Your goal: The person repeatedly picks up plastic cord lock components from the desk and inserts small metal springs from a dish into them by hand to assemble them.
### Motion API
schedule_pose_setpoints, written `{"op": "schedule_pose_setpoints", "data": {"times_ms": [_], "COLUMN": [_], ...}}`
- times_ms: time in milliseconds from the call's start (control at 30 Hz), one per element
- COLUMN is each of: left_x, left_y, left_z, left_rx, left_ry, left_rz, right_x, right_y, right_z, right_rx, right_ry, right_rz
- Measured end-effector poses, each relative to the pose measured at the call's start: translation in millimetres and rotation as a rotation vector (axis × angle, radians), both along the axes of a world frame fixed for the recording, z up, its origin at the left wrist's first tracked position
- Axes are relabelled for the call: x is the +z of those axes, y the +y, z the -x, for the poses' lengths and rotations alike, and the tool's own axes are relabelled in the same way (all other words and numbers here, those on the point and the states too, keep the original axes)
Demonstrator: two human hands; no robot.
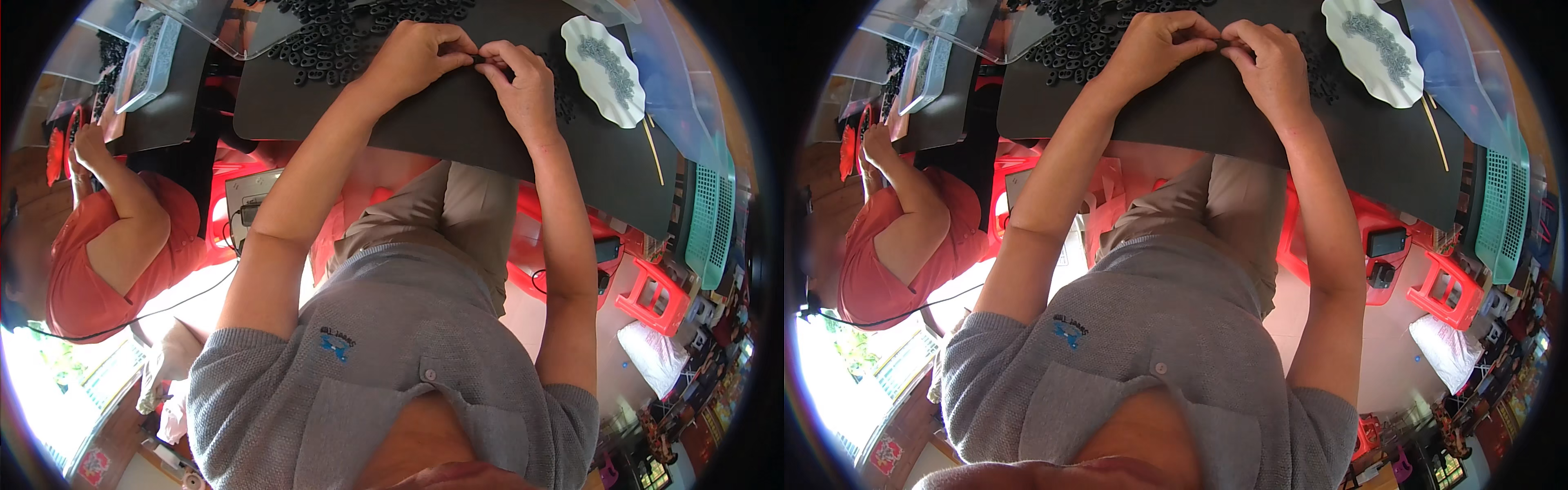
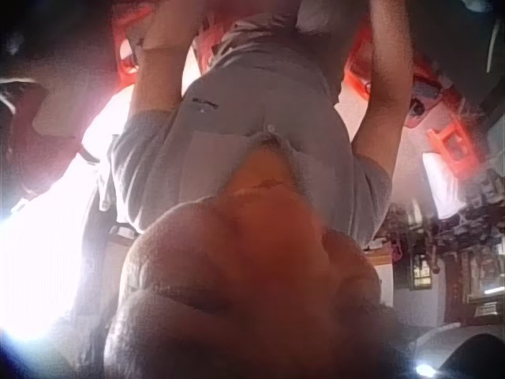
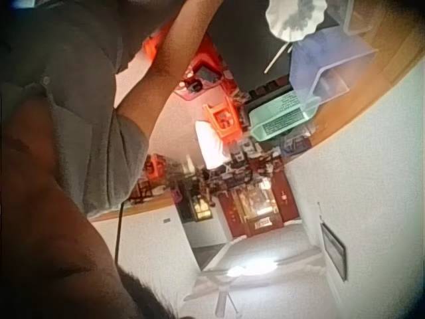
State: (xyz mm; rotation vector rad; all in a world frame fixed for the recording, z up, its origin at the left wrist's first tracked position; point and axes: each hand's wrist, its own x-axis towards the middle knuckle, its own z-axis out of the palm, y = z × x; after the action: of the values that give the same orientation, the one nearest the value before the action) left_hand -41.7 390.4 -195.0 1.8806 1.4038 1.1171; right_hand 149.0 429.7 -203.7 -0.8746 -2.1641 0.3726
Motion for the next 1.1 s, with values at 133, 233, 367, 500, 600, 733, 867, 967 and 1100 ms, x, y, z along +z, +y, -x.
{"op": "schedule_pose_setpoints", "data": {"times_ms": [133, 233, 367, 500, 600, 733, 867, 967, 1100], "left_x": [-2, -1, -2, -2, -3, -7, 2, -2, 1], "left_y": [0, 0, 1, 1, 1, 3, 1, 3, 1], "left_z": [0, 0, 0, 0, 0, 0, -3, -2, -4], "left_rx": [0.008, 0.017, 0.026, 0.019, 0.008, 0.007, -0.011, -0.026, -0.028], "left_ry": [-0.040, -0.026, -0.020, -0.020, -0.037, -0.012, -0.064, -0.090, -0.095], "left_rz": [-0.021, -0.058, -0.055, -0.053, -0.076, -0.089, -0.031, -0.012, -0.027], "right_x": [2, 2, 2, 1, 4, 4, 3, 6, 5], "right_y": [-1, -3, -3, -3, -5, -5, -4, -4, -5], "right_z": [0, -1, 0, 1, 2, 0, -1, 1, 1], "right_rx": [0.015, 0.023, 0.033, 0.022, 0.008, -0.008, -0.016, -0.034, -0.039], "right_ry": [-0.013, 0.045, 0.089, 0.089, 0.057, 0.000, 0.019, -0.009, -0.021], "right_rz": [-0.026, 0.053, 0.101, 0.097, 0.150, 0.132, 0.149, 0.201, 0.208]}}
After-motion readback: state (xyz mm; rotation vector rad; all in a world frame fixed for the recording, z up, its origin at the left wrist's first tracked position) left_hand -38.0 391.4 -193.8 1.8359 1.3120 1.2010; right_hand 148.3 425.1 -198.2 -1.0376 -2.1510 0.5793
